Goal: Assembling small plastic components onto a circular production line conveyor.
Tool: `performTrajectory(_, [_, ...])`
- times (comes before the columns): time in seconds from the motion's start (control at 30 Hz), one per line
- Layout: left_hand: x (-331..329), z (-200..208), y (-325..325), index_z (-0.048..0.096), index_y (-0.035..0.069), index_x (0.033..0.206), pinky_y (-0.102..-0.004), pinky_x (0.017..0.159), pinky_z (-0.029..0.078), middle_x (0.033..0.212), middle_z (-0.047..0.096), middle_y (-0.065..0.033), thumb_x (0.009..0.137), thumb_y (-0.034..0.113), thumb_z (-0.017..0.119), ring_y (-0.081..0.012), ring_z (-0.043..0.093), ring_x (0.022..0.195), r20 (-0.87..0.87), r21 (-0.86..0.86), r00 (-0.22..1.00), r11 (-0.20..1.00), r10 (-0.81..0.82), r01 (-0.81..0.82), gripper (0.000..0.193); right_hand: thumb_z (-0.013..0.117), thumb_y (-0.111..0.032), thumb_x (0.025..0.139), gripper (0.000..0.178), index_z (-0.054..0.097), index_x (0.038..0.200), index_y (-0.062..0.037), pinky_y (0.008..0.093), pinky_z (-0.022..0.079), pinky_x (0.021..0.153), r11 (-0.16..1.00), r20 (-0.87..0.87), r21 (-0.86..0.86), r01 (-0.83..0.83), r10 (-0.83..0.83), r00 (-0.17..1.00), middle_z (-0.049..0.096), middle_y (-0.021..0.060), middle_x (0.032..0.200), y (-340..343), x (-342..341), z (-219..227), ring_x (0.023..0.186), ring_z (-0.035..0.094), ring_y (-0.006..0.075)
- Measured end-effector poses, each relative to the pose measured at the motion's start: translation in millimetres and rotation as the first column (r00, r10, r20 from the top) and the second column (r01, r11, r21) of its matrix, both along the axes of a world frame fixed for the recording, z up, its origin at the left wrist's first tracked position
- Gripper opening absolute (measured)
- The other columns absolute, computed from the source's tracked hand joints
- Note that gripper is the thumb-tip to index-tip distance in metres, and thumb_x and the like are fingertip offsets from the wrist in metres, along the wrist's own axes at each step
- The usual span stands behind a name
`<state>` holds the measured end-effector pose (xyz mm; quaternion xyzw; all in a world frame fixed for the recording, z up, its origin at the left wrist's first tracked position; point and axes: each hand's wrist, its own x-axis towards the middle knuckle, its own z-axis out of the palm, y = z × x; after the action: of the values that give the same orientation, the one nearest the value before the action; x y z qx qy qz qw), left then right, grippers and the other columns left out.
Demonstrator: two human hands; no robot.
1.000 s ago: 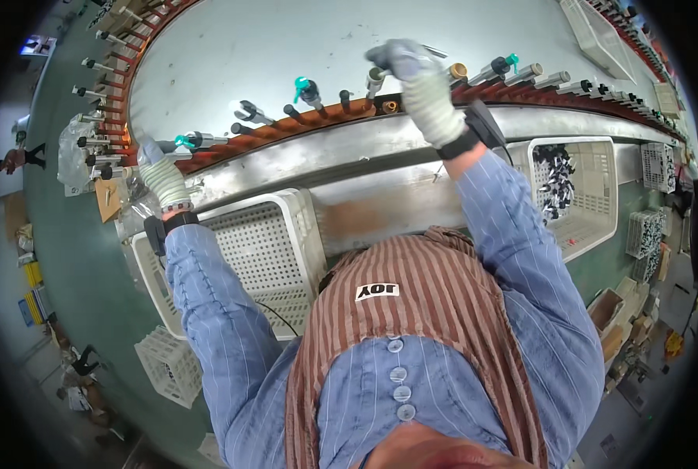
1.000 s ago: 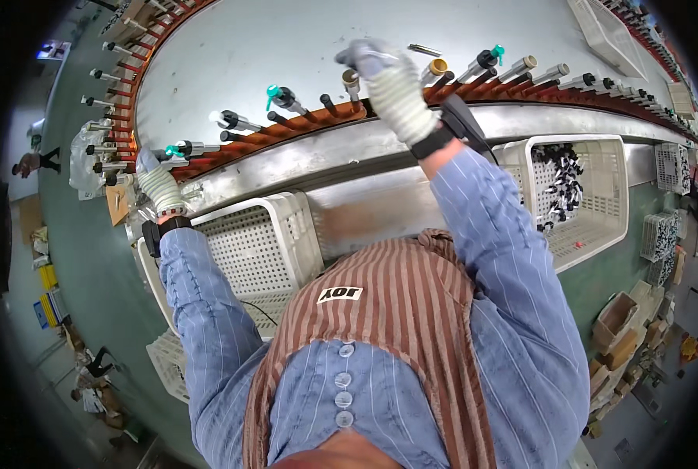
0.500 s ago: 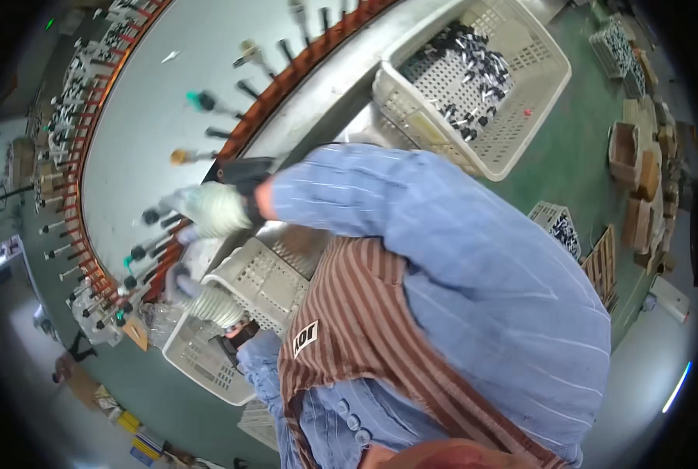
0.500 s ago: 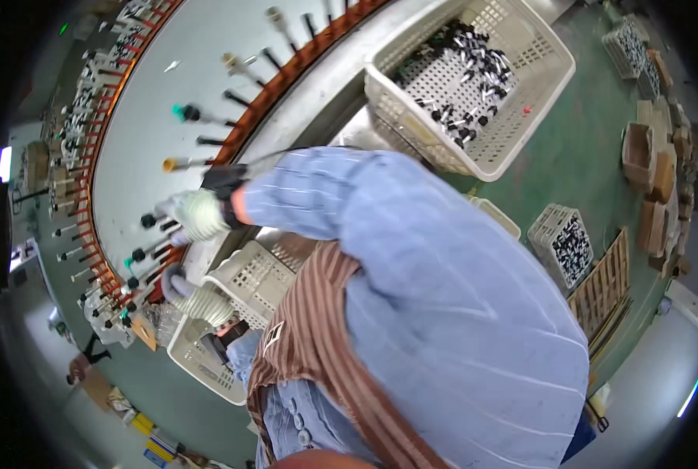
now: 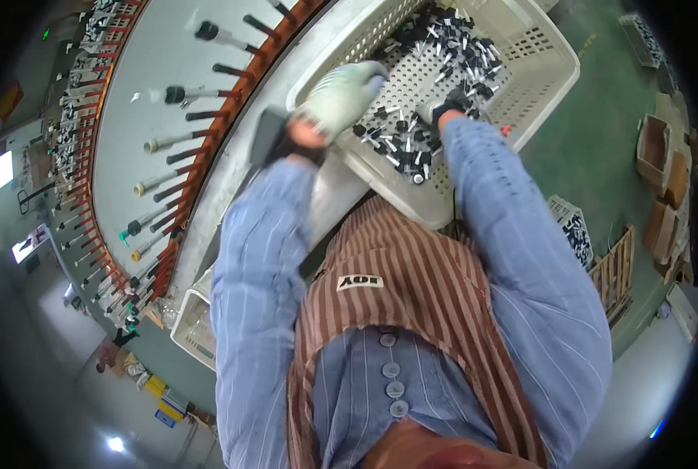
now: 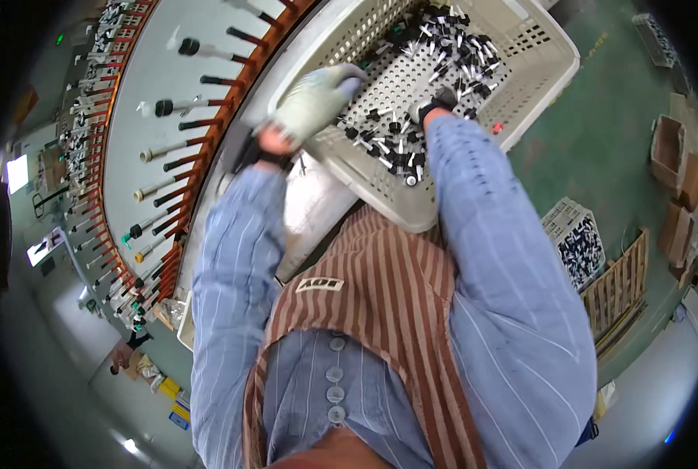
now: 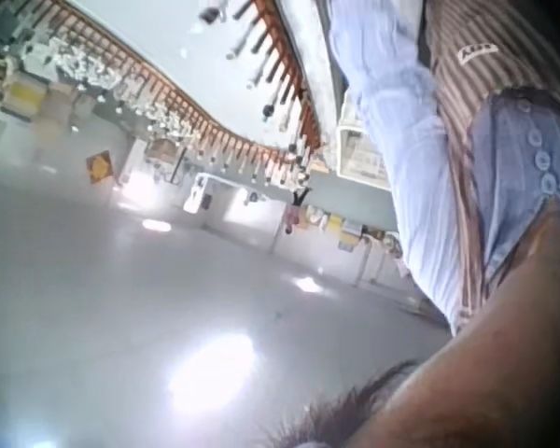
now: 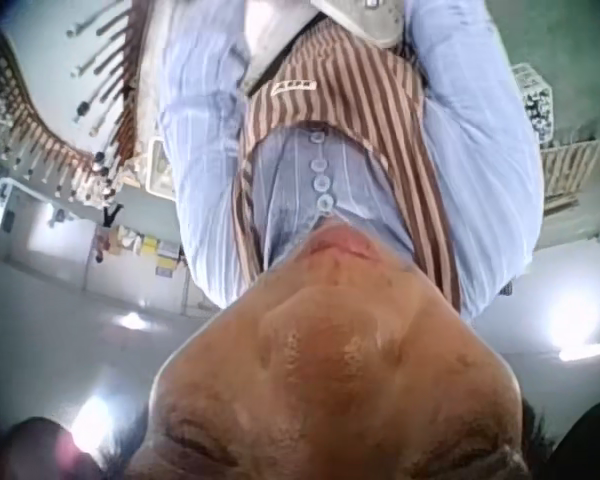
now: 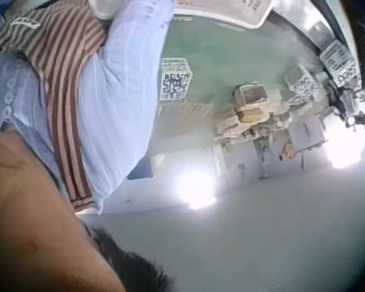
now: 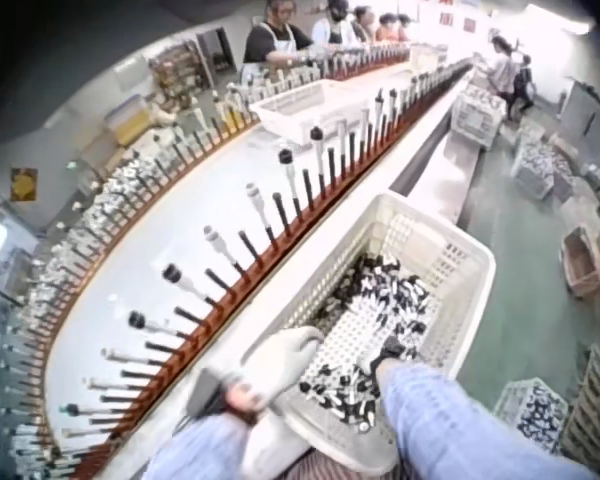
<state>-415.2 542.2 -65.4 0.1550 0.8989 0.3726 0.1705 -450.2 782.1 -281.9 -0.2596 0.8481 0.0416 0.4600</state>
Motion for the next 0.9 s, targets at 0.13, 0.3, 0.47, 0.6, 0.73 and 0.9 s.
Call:
performTrajectory(0.13, [-20.5, -178.5, -27.4, 0.069, 0.005, 0.112, -0.0369, 0.088, 0.051, 0.108, 0.071, -0.0118, 0.095, 0.026, 0.056, -0.0254, 0.066, 0.102, 0.061, -0.184, 0.966, 0.954, 0.253, -0.238, 0.030, 0.060, -0.020, 0.085, 0.028, 0.074, 0.107, -0.0094, 0.0416, 0.055, 0.085, 0.997, -0.054, 0.039, -0.065, 0.067, 0.996, 0.071, 0.0149, 0.112, 70.3, 94.7, 9.6, 0.101, 0.069, 0.0328])
performTrajectory(0.3, [-59.2, -160.2, 65.7, 0.070, 0.007, 0.104, -0.0375, 0.081, 0.053, 0.098, 0.071, -0.0122, 0.087, 0.026, 0.064, -0.0256, 0.067, 0.089, 0.050, -0.306, 0.837, 0.806, 0.545, -0.506, 0.026, 0.061, -0.025, 0.086, 0.029, 0.074, 0.108, -0.0102, 0.0422, 0.054, 0.089, 0.984, -0.226, 0.095, -0.152, 0.170, 0.959, 0.070, 0.0156, 0.114, 9.4, -40.0, -61.9, 0.104, 0.068, 0.0323])
performTrajectory(0.47, [-89.7, -159.8, 95.8, 0.071, 0.007, 0.096, -0.0397, 0.076, 0.052, 0.090, 0.070, -0.0131, 0.082, 0.032, 0.067, -0.0282, 0.065, 0.081, -0.020, -0.135, 0.880, 0.871, 0.474, -0.472, 0.029, 0.060, -0.038, 0.084, 0.041, 0.070, 0.100, -0.0011, 0.0464, 0.049, 0.092, 0.961, -0.192, -0.229, 0.158, -0.203, 0.960, 0.066, 0.0267, 0.108, 13.5, -96.3, -8.3, 0.104, 0.064, 0.0392])
performTrajectory(0.6, [-105.6, -197.6, 84.9, 0.072, 0.007, 0.089, -0.0415, 0.073, 0.051, 0.083, 0.069, -0.0139, 0.078, 0.037, 0.070, -0.0303, 0.064, 0.075, -0.080, -0.010, 0.937, 0.940, 0.339, -0.341, 0.032, 0.053, -0.027, 0.094, 0.029, 0.060, 0.107, -0.0025, 0.0427, 0.053, 0.080, 0.753, 0.142, -0.558, 0.349, -0.328, 0.934, 0.067, 0.0218, 0.094, 2.1, -82.7, 100.6, 0.087, 0.067, 0.0369])
performTrajectory(0.73, [-93.8, -282.5, 27.6, 0.072, 0.006, 0.082, -0.0432, 0.069, 0.051, 0.076, 0.069, -0.0146, 0.074, 0.042, 0.072, -0.0324, 0.063, 0.068, -0.224, 0.097, 0.921, 0.948, 0.319, -0.305, 0.037, 0.050, -0.025, 0.100, 0.026, 0.060, 0.109, -0.0033, 0.0357, 0.051, 0.071, 0.710, 0.175, -0.669, 0.219, -0.136, 0.975, 0.066, 0.0138, 0.090, -13.4, -20.0, 211.9, 0.080, 0.066, 0.0228])
performTrajectory(0.9, [-78.9, -93.6, 48.3, 0.064, 0.005, 0.109, -0.0377, 0.059, 0.055, 0.090, 0.067, -0.0122, 0.076, 0.024, 0.068, -0.0248, 0.066, 0.070, 0.287, 0.574, 0.944, 0.760, 0.163, -0.306, 0.039, 0.063, -0.026, 0.094, 0.024, 0.054, 0.097, -0.0035, 0.0293, 0.050, 0.064, 0.536, 0.734, -0.467, 0.703, -0.209, 0.647, 0.062, 0.0114, 0.091, 26.6, 64.1, 253.1, 0.071, 0.060, 0.0156])
